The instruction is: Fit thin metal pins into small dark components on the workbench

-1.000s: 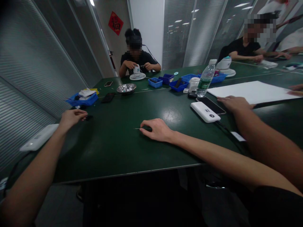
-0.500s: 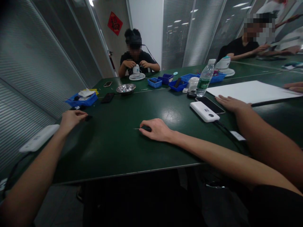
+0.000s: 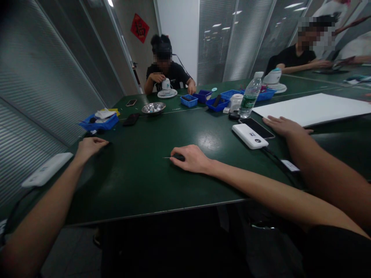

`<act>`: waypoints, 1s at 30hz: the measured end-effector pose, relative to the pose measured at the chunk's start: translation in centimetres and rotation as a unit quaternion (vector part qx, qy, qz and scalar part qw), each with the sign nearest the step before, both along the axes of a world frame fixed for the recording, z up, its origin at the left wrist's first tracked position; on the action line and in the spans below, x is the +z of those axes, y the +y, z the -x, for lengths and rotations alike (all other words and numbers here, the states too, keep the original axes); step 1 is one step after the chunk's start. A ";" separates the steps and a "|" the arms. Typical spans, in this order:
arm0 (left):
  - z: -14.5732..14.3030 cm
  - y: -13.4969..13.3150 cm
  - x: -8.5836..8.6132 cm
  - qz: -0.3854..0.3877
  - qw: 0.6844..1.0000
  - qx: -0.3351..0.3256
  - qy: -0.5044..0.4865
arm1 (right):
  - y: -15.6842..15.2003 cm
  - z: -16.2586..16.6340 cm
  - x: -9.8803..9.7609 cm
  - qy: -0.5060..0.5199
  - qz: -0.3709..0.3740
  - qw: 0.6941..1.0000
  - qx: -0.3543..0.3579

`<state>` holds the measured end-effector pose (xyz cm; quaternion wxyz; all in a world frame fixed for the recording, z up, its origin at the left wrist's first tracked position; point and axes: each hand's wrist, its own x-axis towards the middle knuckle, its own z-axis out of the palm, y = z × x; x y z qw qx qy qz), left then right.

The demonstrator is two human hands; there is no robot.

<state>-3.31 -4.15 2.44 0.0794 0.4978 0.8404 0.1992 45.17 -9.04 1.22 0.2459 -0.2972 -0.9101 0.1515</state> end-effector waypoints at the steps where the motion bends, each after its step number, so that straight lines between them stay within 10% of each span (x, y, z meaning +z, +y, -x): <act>1: 0.0 0.1 0.0 0.002 1.000 0.007 -0.008 | 0.0 0.0 0.0 -0.001 -0.001 1.000 0.000; 21: 0.7 2.0 -1.4 -0.039 0.990 0.057 -0.127 | -0.2 0.1 -0.1 -0.010 -0.010 1.000 -0.007; 30: 0.8 0.6 -0.7 -0.040 0.998 -0.030 -0.044 | -0.1 0.1 -0.1 -0.012 -0.012 1.000 -0.007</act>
